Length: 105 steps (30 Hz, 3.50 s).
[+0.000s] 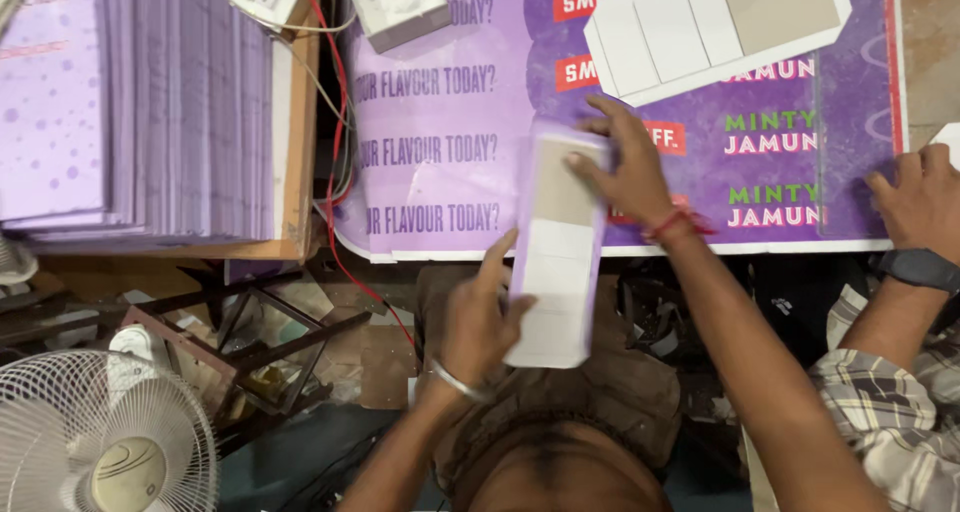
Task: The person folds flat purple and white paper sheets into small rectangular boxes by hand. They repeatedly fold along pre-scored lines, tuck flaps, and stack the finished boxes on the table.
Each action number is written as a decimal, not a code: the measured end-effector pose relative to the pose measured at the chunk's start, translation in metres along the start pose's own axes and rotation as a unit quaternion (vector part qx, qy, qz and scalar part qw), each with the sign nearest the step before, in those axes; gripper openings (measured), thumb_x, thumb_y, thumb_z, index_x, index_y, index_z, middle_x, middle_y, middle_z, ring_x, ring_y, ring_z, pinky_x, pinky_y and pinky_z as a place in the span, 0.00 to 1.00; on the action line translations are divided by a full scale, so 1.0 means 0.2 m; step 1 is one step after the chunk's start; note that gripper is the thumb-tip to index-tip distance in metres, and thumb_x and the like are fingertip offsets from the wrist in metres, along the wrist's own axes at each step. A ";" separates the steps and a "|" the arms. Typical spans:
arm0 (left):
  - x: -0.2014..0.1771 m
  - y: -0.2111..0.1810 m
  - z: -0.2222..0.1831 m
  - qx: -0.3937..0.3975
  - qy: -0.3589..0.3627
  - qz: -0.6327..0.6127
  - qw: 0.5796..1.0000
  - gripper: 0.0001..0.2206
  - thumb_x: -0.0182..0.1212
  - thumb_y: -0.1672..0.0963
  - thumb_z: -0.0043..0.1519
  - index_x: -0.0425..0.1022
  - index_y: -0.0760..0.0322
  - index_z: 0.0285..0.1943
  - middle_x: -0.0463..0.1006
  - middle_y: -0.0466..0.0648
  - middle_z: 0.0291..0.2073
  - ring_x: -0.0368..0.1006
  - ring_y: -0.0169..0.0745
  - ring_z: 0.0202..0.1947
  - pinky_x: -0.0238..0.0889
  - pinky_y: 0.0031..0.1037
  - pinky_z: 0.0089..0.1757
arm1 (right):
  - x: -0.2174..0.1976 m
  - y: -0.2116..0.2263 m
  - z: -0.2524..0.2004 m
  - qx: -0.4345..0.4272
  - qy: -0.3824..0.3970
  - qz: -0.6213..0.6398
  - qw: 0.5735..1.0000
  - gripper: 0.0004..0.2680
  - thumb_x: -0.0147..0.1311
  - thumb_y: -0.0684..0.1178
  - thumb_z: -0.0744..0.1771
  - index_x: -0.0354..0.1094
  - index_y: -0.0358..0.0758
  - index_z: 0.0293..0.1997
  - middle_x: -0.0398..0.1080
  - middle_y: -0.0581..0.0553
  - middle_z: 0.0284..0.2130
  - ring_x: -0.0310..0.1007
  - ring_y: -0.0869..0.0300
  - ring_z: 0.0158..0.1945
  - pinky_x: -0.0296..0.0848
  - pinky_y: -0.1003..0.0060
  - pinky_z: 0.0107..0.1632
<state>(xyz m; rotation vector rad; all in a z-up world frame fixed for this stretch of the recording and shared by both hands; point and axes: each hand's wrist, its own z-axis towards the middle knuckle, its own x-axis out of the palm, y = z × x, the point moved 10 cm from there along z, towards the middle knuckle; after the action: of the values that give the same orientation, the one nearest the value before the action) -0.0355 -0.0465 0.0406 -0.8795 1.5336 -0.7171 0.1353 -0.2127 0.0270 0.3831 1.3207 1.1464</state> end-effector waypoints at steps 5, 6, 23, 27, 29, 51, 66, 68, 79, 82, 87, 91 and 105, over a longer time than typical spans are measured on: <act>-0.31 -0.14 0.30 0.034 0.093 0.356 0.929 0.24 0.52 0.61 0.68 0.69 0.37 0.71 0.82 0.47 0.46 0.77 0.47 0.53 0.69 0.39 0.53 | -0.11 -0.16 -0.26 0.208 0.041 0.133 0.968 0.22 0.66 0.53 0.64 0.64 0.32 0.59 0.76 0.38 0.42 0.82 0.54 0.44 0.84 0.59 0.46; -0.36 -0.25 0.35 0.106 0.012 0.381 0.918 0.25 0.53 0.60 0.67 0.67 0.40 0.73 0.78 0.51 0.54 0.72 0.51 0.59 0.64 0.44 0.58 | -0.15 -0.18 -0.36 0.252 0.011 0.123 0.960 0.21 0.67 0.53 0.64 0.67 0.31 0.57 0.77 0.37 0.41 0.83 0.53 0.41 0.85 0.59 0.43; -0.25 0.12 0.58 0.136 -0.206 0.093 0.965 0.30 0.66 0.63 0.60 0.64 0.61 0.74 0.79 0.53 0.48 0.75 0.52 0.48 0.69 0.40 0.51 | 0.08 0.15 -0.56 0.138 0.093 0.046 0.985 0.06 0.59 0.48 0.67 0.79 0.40 0.43 0.82 0.44 0.38 0.83 0.64 0.37 0.82 0.68 0.39; -0.32 0.11 0.70 0.147 -0.178 0.087 0.969 0.37 0.75 0.60 0.50 0.65 0.60 0.72 0.78 0.47 0.36 0.72 0.46 0.38 0.67 0.38 0.42 | 0.02 0.08 -0.01 0.027 0.017 -0.128 0.991 0.12 0.61 0.53 0.68 0.76 0.40 0.55 0.77 0.45 0.46 0.77 0.56 0.43 0.76 0.62 0.45; -0.30 0.10 0.71 0.184 -0.153 0.086 0.967 0.38 0.79 0.58 0.47 0.67 0.58 0.70 0.78 0.46 0.33 0.72 0.45 0.37 0.65 0.38 0.42 | 0.12 0.13 0.08 -0.060 0.050 -0.213 0.974 0.19 0.63 0.58 0.64 0.73 0.39 0.57 0.72 0.44 0.52 0.71 0.50 0.49 0.73 0.58 0.48; -0.20 0.10 0.38 0.072 -0.150 0.066 0.984 0.12 0.72 0.55 0.60 0.72 0.62 0.43 0.75 0.50 0.26 0.73 0.48 0.24 0.65 0.39 0.27 | 0.24 0.15 0.00 -0.118 0.049 -0.286 0.950 0.16 0.59 0.53 0.68 0.69 0.40 0.62 0.68 0.47 0.62 0.64 0.51 0.56 0.62 0.53 0.54; -0.24 0.06 0.83 0.120 -0.081 0.175 0.974 0.46 0.77 0.62 0.47 0.55 0.51 0.76 0.82 0.50 0.38 0.76 0.54 0.39 0.69 0.43 0.40 | 0.20 -0.06 0.13 0.010 0.123 -0.154 0.980 0.46 0.74 0.60 0.57 0.38 0.35 0.76 0.67 0.37 0.58 0.74 0.49 0.45 0.75 0.54 0.46; -0.22 0.08 0.84 0.118 -0.072 0.184 0.973 0.48 0.77 0.62 0.47 0.52 0.50 0.78 0.82 0.50 0.38 0.76 0.54 0.39 0.69 0.43 0.40 | 0.18 -0.03 0.15 -0.029 0.106 -0.167 0.980 0.47 0.76 0.61 0.56 0.38 0.35 0.76 0.68 0.37 0.56 0.74 0.49 0.46 0.75 0.55 0.46; -0.21 0.08 0.86 0.104 -0.061 0.212 0.970 0.49 0.78 0.61 0.47 0.51 0.50 0.78 0.81 0.49 0.33 0.76 0.52 0.37 0.69 0.43 0.38 | 0.16 -0.06 0.17 0.000 0.136 -0.183 0.974 0.48 0.76 0.61 0.57 0.36 0.39 0.78 0.73 0.37 0.53 0.76 0.46 0.47 0.76 0.53 0.49; -0.21 0.07 0.86 0.114 -0.060 0.227 0.965 0.48 0.77 0.62 0.46 0.53 0.52 0.77 0.80 0.49 0.32 0.75 0.53 0.37 0.69 0.43 0.39 | 0.18 -0.05 0.20 -0.011 0.156 -0.211 0.965 0.48 0.75 0.62 0.56 0.36 0.40 0.78 0.73 0.36 0.51 0.76 0.43 0.50 0.76 0.53 0.50; -0.19 0.08 0.90 0.117 -0.041 0.241 0.963 0.44 0.76 0.63 0.46 0.57 0.54 0.74 0.79 0.50 0.38 0.75 0.54 0.40 0.69 0.43 0.40 | 0.24 -0.10 0.28 0.034 0.225 -0.282 0.932 0.46 0.74 0.66 0.54 0.42 0.46 0.76 0.73 0.41 0.52 0.76 0.48 0.51 0.76 0.54 0.47; -0.21 0.05 0.89 0.149 -0.099 0.188 0.966 0.45 0.76 0.64 0.40 0.59 0.55 0.70 0.78 0.52 0.47 0.76 0.53 0.45 0.71 0.39 0.45 | 0.24 -0.08 0.32 0.037 0.232 -0.272 0.933 0.45 0.74 0.64 0.52 0.47 0.51 0.75 0.73 0.46 0.50 0.74 0.52 0.53 0.76 0.56 0.48; -0.09 0.43 0.99 -0.093 0.101 -0.045 0.989 0.22 0.71 0.61 0.48 0.76 0.69 0.53 0.80 0.51 0.29 0.80 0.49 0.29 0.73 0.37 0.31 | 0.23 0.08 0.27 -0.071 0.242 -0.198 0.947 0.38 0.77 0.59 0.51 0.60 0.45 0.66 0.69 0.43 0.51 0.71 0.50 0.51 0.73 0.54 0.48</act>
<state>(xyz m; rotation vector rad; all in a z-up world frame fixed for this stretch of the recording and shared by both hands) 0.1494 0.0212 -0.0493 -1.0469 1.7710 -0.7544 0.1694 -0.1484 0.0294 -0.2856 1.6335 1.0132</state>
